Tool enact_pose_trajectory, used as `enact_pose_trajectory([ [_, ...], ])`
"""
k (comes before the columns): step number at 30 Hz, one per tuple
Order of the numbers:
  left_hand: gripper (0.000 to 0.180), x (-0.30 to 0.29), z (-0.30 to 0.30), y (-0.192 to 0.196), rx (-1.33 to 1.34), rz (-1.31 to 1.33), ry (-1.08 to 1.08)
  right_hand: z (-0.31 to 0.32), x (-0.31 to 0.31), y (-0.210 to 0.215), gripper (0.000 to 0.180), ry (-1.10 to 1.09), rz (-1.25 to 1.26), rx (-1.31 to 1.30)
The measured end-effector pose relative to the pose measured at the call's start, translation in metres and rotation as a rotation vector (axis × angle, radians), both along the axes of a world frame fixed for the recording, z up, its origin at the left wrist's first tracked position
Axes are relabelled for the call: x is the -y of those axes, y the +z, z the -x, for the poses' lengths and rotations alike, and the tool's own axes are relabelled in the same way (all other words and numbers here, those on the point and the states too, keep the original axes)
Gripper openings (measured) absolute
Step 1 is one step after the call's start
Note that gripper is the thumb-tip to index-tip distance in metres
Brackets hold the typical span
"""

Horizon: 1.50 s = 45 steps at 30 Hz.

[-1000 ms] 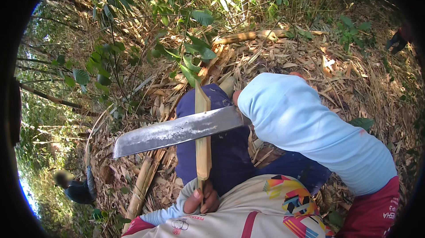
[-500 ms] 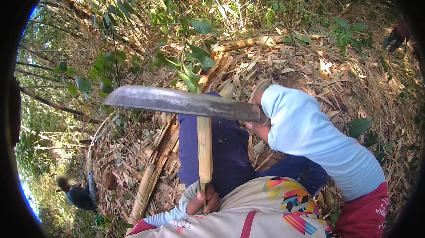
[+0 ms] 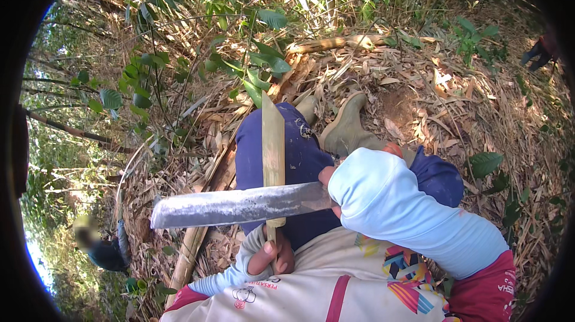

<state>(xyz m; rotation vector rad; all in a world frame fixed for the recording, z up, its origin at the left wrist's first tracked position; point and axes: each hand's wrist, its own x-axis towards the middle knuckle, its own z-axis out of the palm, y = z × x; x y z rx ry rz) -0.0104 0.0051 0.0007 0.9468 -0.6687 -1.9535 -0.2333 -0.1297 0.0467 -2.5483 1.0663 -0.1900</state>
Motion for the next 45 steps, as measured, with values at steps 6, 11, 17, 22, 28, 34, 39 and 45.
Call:
enact_pose_trajectory([
  [6,0.024,0.0,-0.001,0.001,0.058,-0.023,0.001,-0.007,-0.01,-0.01,0.015,0.05,-0.01,0.062],
  [11,0.024,0.003,-0.001,0.005,0.004,-0.035,-0.038,-0.009,0.002,0.001,0.015,0.003,-0.004,-0.03],
  [17,0.023,0.004,-0.002,0.001,0.024,-0.021,-0.049,-0.01,0.003,0.005,0.017,0.04,-0.041,-0.077],
  [22,0.024,0.008,-0.005,0.001,0.024,-0.023,-0.104,-0.013,0.012,0.009,0.016,0.001,-0.039,-0.084],
  [28,0.024,0.007,-0.005,0.001,0.056,-0.024,-0.099,-0.013,0.017,0.013,0.016,0.086,-0.067,-0.134],
  [34,0.025,0.003,-0.005,-0.002,0.03,-0.033,-0.073,-0.015,0.01,0.015,0.012,0.049,-0.036,-0.159],
  [39,0.025,0.008,-0.002,0.003,0.074,-0.055,-0.073,-0.014,0.014,0.004,0.015,0.05,-0.091,-0.119],
  [45,0.023,0.007,-0.002,0.003,0.058,-0.017,-0.077,-0.011,0.019,0.003,0.015,-0.009,0.065,-0.056],
])
